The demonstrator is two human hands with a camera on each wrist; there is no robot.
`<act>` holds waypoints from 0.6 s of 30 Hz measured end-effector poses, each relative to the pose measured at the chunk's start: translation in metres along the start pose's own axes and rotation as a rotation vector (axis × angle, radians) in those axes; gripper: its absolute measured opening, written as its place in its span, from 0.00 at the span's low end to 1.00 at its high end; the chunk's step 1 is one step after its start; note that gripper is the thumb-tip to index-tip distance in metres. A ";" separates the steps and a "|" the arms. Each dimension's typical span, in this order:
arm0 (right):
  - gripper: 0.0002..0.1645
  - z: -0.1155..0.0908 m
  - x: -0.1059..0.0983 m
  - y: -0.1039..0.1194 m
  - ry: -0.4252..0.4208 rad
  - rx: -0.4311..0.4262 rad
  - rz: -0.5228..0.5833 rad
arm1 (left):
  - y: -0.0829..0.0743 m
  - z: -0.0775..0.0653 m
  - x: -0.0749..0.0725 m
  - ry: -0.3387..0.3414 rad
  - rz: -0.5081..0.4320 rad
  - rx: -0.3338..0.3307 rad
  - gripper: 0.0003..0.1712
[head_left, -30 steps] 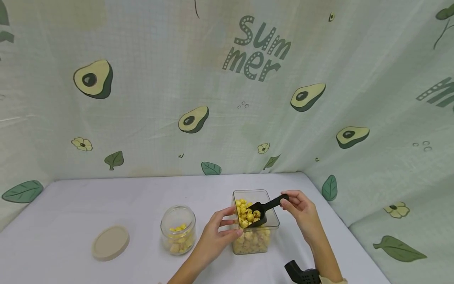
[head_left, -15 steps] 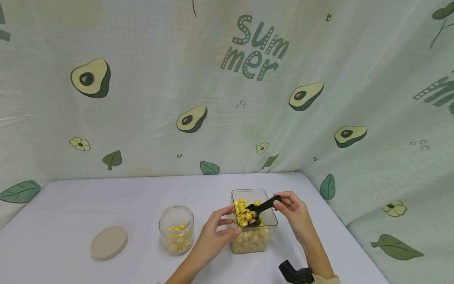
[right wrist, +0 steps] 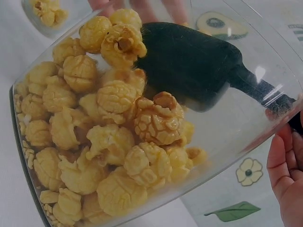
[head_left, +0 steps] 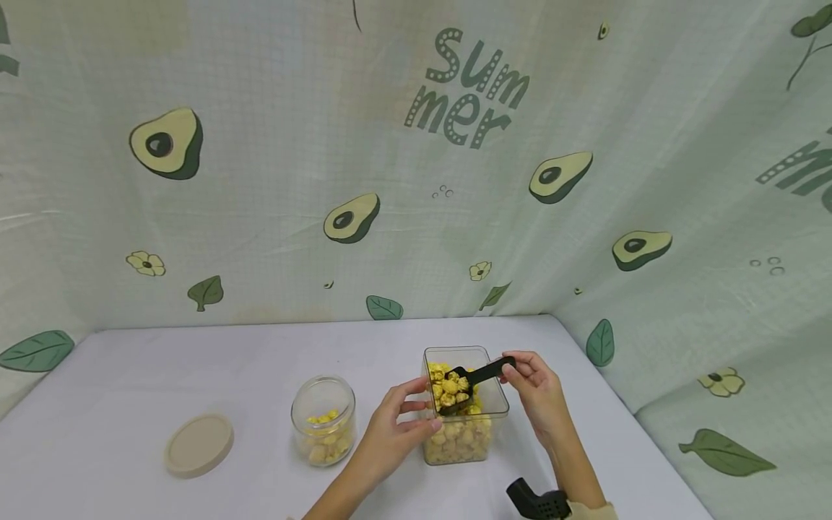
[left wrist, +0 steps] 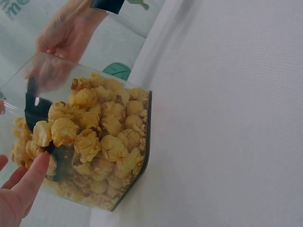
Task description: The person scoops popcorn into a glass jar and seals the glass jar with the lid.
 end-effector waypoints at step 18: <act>0.10 0.000 -0.009 -0.005 -0.055 0.094 0.143 | 0.000 0.000 0.001 0.003 0.000 0.002 0.35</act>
Point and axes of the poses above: each hand's wrist, its own z-axis towards the middle knuckle, its own x-axis out of the palm, y = z × x, the point moved 3 cm from there along z, towards the middle knuckle, and after that the axes turned 3 degrees about y, right-handed, at the moved point
